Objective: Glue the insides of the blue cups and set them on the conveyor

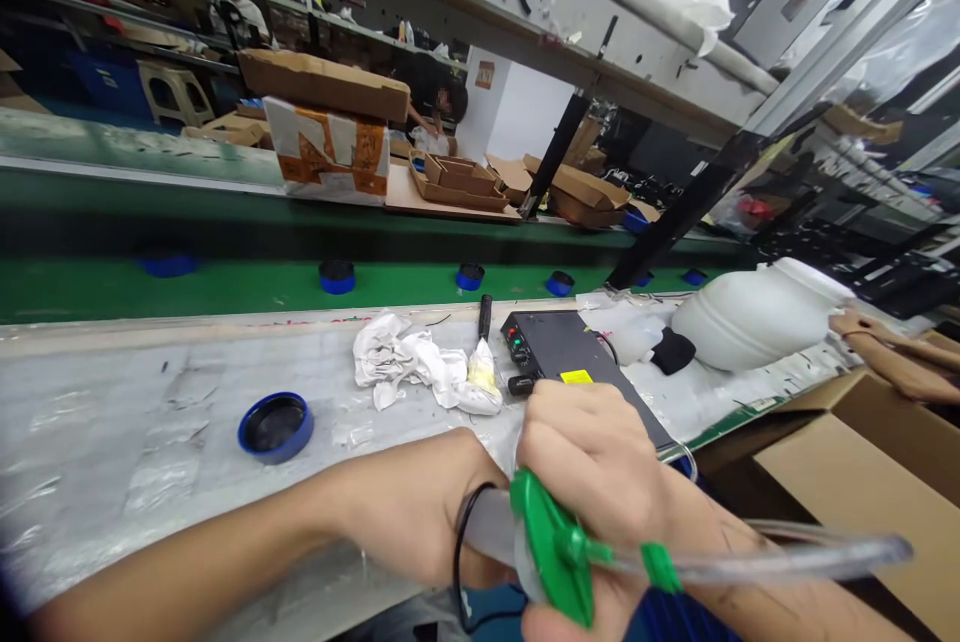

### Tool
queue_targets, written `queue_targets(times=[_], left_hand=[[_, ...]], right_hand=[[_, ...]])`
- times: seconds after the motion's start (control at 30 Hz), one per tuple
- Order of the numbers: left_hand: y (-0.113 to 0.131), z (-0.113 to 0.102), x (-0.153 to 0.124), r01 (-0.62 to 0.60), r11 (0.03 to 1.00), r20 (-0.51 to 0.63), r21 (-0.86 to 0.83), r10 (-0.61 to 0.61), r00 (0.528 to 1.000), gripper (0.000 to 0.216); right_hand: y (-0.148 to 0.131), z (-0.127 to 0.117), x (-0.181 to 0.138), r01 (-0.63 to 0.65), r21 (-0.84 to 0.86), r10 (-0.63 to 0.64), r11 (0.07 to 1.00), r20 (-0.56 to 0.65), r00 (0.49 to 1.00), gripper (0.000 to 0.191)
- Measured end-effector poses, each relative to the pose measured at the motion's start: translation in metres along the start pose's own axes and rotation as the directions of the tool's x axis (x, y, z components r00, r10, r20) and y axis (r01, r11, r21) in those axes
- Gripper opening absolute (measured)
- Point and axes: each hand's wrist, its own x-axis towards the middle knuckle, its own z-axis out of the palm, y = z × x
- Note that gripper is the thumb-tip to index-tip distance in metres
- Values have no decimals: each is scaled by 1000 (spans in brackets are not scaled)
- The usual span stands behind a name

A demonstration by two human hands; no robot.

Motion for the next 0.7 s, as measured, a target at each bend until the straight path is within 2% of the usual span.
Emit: queue_targets(times=[0.07, 0.13, 0.17, 0.23, 0.3, 0.37, 0.5, 0.7], left_hand=[[-3, -1, 1, 55, 998, 112, 15, -56, 992, 31], [-7, -1, 2, 99, 995, 198, 31, -103, 975, 32], [-8, 0, 3, 108, 993, 186, 47, -115, 976, 32], [-8, 1, 1, 111, 990, 76, 92, -118, 990, 30], [-4, 4, -2, 90, 988, -33, 127, -86, 996, 27], [0, 8, -5, 50, 987, -90, 153, -36, 995, 23], [3, 16, -7, 50, 973, -155, 224, -15, 988, 22], [3, 12, -5, 156, 924, -184, 350, -96, 978, 23]], right_hand=[[0, -3, 5, 27, 25, -30, 999, 94, 995, 31], [3, -8, 11, 110, 46, -117, 993, 205, 972, 34], [5, -10, 14, 147, 53, -155, 988, 225, 962, 38], [8, -13, 16, 178, 40, -183, 983, 207, 961, 45], [10, -14, 14, 163, 15, -163, 987, 167, 972, 46], [9, -14, 9, 136, 1, -135, 991, 124, 983, 41], [0, -11, -3, 82, -3, -82, 997, 66, 994, 32], [-8, -6, -18, -49, -68, 50, 996, 2, 999, 43]])
